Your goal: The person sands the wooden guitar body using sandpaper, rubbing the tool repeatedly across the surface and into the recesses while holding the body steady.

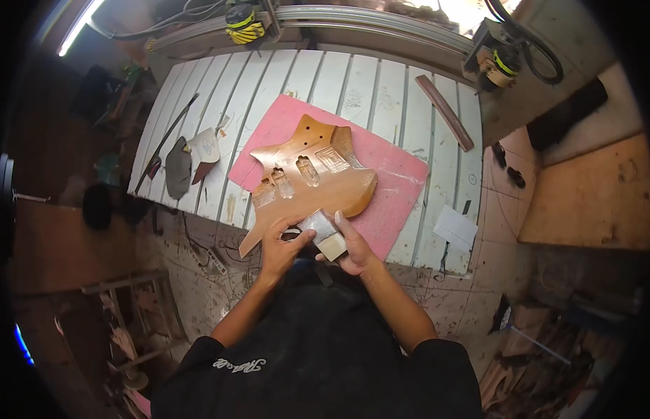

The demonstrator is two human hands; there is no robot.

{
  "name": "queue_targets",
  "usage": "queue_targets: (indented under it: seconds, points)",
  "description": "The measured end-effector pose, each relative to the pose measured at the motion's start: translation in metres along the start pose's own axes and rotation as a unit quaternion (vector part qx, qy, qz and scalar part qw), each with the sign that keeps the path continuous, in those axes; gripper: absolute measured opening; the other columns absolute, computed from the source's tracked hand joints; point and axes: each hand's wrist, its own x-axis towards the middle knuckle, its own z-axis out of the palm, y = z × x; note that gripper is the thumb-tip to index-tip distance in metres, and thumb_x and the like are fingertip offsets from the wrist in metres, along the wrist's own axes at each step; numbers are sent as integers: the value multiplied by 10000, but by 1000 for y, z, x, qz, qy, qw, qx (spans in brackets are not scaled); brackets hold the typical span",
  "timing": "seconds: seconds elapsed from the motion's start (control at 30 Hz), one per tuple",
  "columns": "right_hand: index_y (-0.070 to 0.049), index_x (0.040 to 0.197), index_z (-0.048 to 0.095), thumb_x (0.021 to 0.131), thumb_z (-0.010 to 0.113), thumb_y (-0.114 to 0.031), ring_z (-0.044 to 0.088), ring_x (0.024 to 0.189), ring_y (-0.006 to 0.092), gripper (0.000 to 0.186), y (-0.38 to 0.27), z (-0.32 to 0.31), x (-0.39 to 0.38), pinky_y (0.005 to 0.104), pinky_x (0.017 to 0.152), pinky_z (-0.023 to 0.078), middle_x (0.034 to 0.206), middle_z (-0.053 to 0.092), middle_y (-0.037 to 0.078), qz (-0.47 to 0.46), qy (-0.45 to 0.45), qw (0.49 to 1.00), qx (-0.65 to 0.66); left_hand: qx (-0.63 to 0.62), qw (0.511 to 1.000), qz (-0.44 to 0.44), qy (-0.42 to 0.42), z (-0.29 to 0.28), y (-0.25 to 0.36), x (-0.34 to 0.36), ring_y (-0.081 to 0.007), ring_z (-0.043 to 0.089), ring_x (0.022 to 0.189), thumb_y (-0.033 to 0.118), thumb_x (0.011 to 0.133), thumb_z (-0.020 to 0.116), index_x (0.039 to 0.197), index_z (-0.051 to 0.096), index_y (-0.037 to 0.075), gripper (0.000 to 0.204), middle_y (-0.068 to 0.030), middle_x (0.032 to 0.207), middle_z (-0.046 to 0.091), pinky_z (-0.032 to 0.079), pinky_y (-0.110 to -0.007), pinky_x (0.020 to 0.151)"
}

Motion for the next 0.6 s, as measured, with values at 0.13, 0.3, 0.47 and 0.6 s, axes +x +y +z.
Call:
queue_targets:
  seconds: [0.13,0.3,0.47,0.6]
  points:
    - [-181,1598,468,1089,554,-576,696,1161,207,651,25,12,2,407,733,676,1415,653,84,-33,73,997,-3,-10,999,-3,-41,-22,-14,4,-156,700,959,134,891,890,1210,793,-3,361,-80,1074,725,577,-294,837]
    - [-120,1554,487,1116,532,-497,745,1086,283,580,49,41,18,362,695,678,1368,667,122,-22,28,998,48,-234,948,-142,-163,-71,-38,28,-154,699,963,116,859,913,1208,784,-4,391,-62,1078,733,573,-299,853]
    - [-72,1538,463,1130,542,-408,743,1071,306,534,65,45,28,357,769,667,1340,670,145,-75,-1,991,115,-107,942,-94,-303,-91,-68,79,-239,709,1082,186,820,941,1270,734,24,521,-97,1166,715,566,-372,968]
    - [-27,1150,686,1023,720,-190,698,1066,182,210,43,-4,44,335,902,553,1139,740,128,-242,314,839,-374,227,923,132,-282,-71,-74,146,-360,666,1194,358,767,951,1316,712,29,683,-168,1264,696,529,-454,1053]
